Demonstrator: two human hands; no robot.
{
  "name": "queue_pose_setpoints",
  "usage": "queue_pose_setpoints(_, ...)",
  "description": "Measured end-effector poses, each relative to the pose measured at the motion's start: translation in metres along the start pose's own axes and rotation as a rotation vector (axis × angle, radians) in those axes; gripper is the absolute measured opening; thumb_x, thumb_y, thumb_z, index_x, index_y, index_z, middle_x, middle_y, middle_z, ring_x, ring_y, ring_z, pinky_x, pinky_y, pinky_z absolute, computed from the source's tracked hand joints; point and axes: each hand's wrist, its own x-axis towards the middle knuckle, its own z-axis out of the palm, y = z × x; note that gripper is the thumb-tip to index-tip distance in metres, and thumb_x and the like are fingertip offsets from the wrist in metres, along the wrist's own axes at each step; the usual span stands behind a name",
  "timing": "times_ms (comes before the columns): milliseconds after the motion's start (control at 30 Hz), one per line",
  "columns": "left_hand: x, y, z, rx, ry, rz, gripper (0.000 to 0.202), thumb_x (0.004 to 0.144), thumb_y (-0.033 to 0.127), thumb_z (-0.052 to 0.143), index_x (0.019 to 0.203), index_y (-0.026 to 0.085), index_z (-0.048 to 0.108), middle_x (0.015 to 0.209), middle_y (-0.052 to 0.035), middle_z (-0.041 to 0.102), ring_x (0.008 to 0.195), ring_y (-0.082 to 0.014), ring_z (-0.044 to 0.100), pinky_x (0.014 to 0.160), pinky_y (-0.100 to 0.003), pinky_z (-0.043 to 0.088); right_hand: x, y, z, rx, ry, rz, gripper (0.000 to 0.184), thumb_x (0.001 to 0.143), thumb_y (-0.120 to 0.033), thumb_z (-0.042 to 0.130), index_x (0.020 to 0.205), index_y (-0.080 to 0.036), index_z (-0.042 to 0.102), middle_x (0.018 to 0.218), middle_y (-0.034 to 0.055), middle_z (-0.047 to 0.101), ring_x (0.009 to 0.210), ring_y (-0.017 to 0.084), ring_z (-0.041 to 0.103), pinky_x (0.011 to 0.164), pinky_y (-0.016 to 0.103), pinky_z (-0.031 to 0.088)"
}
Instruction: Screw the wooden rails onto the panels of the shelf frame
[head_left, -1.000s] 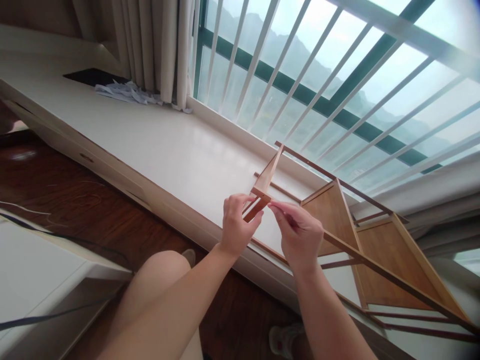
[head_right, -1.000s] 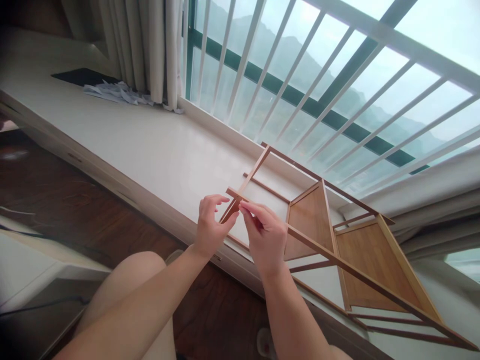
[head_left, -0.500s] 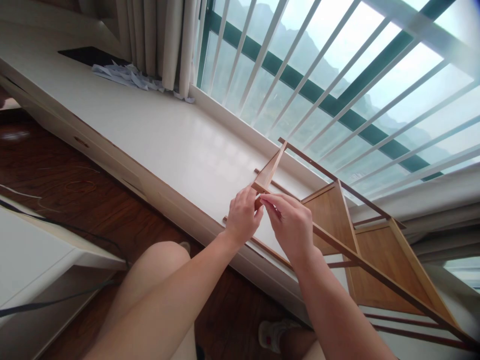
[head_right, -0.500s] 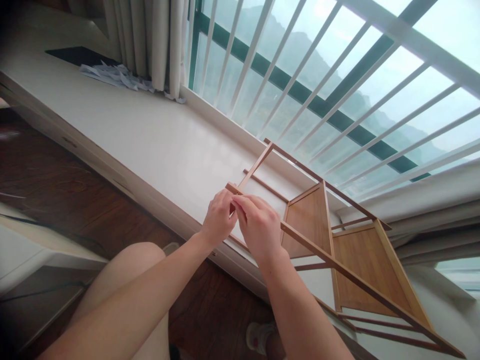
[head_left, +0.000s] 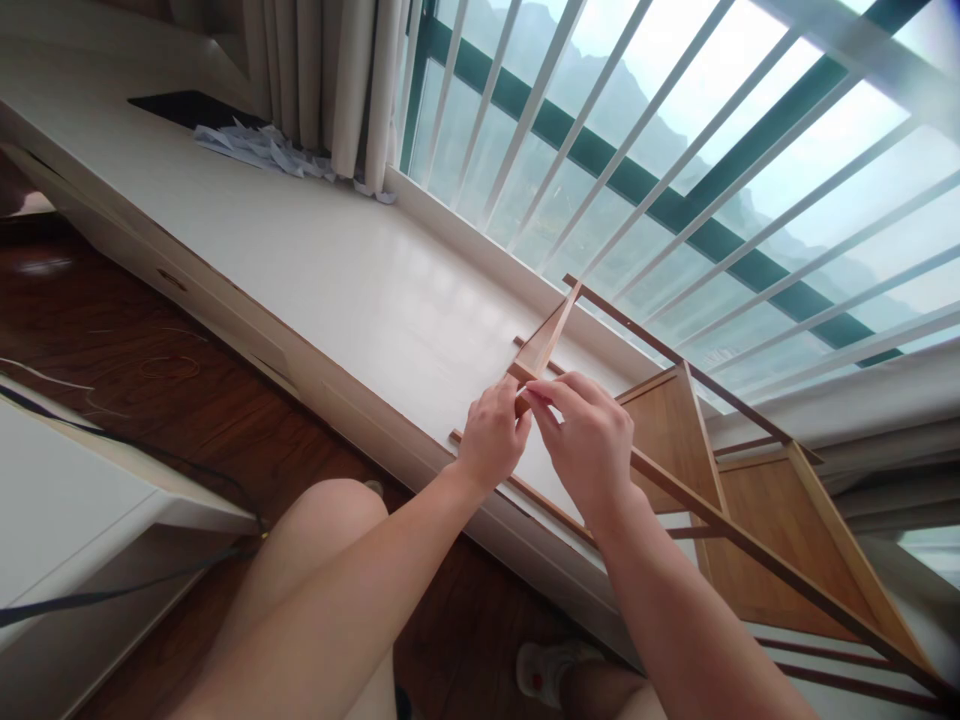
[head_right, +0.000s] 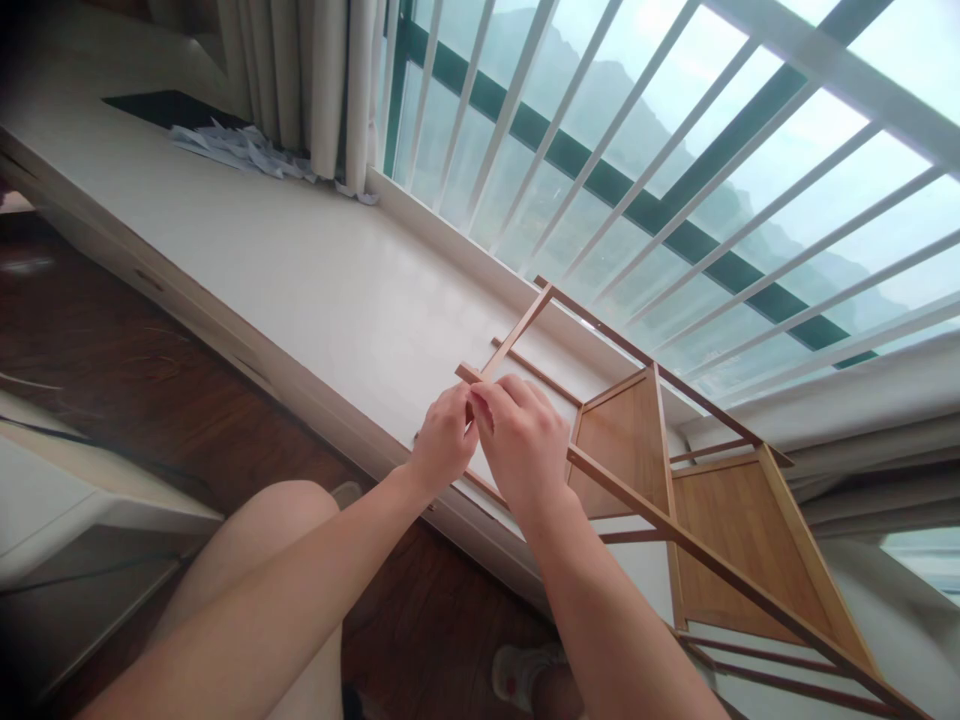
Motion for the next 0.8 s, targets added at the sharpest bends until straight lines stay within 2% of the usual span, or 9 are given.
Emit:
queue_pose_setpoints(200, 0.0, -0.001, -0.001, -0.046, 0.006, 0.013, 0.011, 0.094, 0.022, 0.045, 0.103, 0.019, 0.051, 0.103, -0.0105, 0.062, 0.099, -0.0249, 0.059, 0.082, -0.041, 0.048, -0.002, -0.002, 0.006, 0.012, 0.094, 0.029, 0.017, 0.092, -0.031, 0.06, 0.081, -0.023, 0.072, 0.084, 0.0028, 0.067, 0.081, 0.016, 0.058, 0.072, 0.028, 0.042)
queue_pose_setpoints(333, 0.0, -0.001, -0.003, -0.059, -0.002, 0.018, 0.011, 0.095, 0.024, 0.043, 0.102, 0.02, 0.051, 0.099, -0.0091, 0.061, 0.097, -0.0243, 0.059, 0.081, -0.041, 0.047, -0.002, -0.005, 0.007, -0.001, 0.136, 0.079, 0.016, 0.09, -0.032, 0.061, 0.081, -0.023, 0.072, 0.091, 0.0037, 0.066, 0.085, 0.018, 0.058, 0.072, 0.029, 0.043)
queue_pose_setpoints(800, 0.002, 0.002, -0.001, -0.017, 0.061, 0.047, 0.009, 0.094, 0.025, 0.047, 0.1, 0.019, 0.052, 0.104, -0.0113, 0.059, 0.099, -0.0256, 0.057, 0.086, -0.046, 0.05, 0.001, -0.01, 0.007, 0.011, 0.13, 0.092, 0.017, 0.088, -0.027, 0.062, 0.072, -0.021, 0.065, 0.089, 0.0026, 0.065, 0.083, 0.016, 0.057, 0.071, 0.028, 0.044)
